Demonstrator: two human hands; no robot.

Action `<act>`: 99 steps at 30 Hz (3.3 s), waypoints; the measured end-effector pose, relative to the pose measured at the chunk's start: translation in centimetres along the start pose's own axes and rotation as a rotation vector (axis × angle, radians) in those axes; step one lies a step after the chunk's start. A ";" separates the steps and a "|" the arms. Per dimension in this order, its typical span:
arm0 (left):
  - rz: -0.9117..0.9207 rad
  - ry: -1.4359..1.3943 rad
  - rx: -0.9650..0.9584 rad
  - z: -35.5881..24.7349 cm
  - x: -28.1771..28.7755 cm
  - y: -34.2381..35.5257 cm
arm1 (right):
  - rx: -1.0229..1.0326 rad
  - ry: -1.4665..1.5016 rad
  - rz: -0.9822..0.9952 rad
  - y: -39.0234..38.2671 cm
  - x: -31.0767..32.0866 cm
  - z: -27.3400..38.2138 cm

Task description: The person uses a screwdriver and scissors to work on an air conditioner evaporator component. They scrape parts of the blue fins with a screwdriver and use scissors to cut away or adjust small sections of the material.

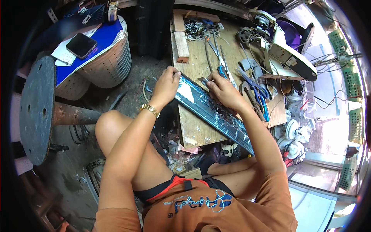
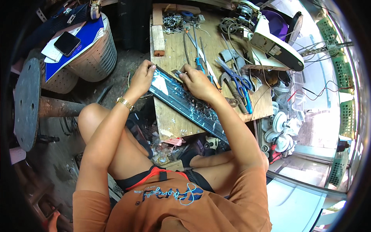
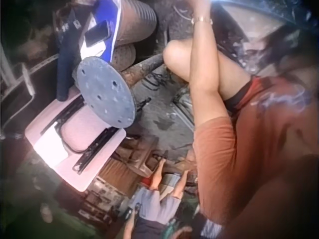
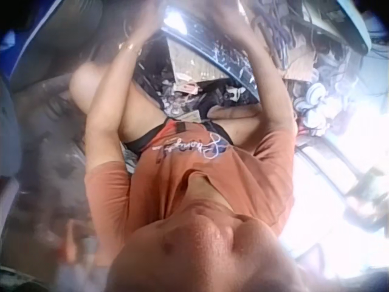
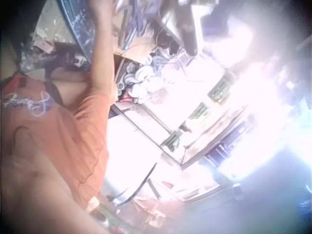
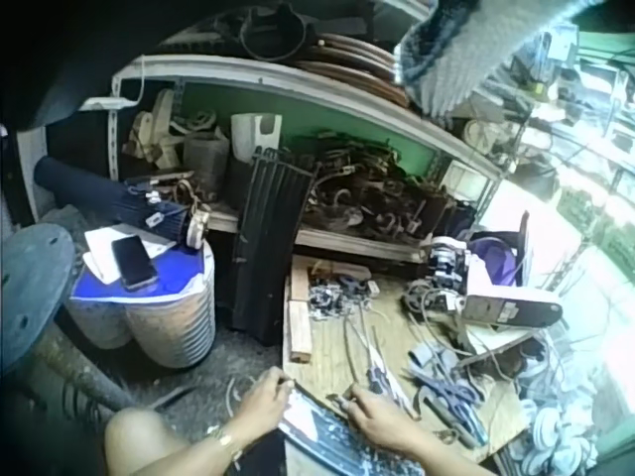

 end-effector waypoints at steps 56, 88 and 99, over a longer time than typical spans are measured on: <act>0.084 0.227 0.086 -1.0 0.5 -0.6 | 0.133 -0.871 0.089 -3.4 -3.8 2.5; 0.144 0.068 0.135 0.5 -0.4 -0.3 | 0.138 -0.900 0.043 1.4 -6.0 6.7; 0.138 0.115 0.120 -0.1 -0.2 -0.3 | 0.224 -0.928 0.019 1.4 -6.3 6.7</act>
Point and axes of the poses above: each hand's wrist, its own y-axis towards the middle knuckle, its own x-axis out of the back of the hand, z = x × y, the point moved 10 cm from there along y, towards the middle knuckle, and after that the axes turned 2 degrees about x, right-handed, at the moved point
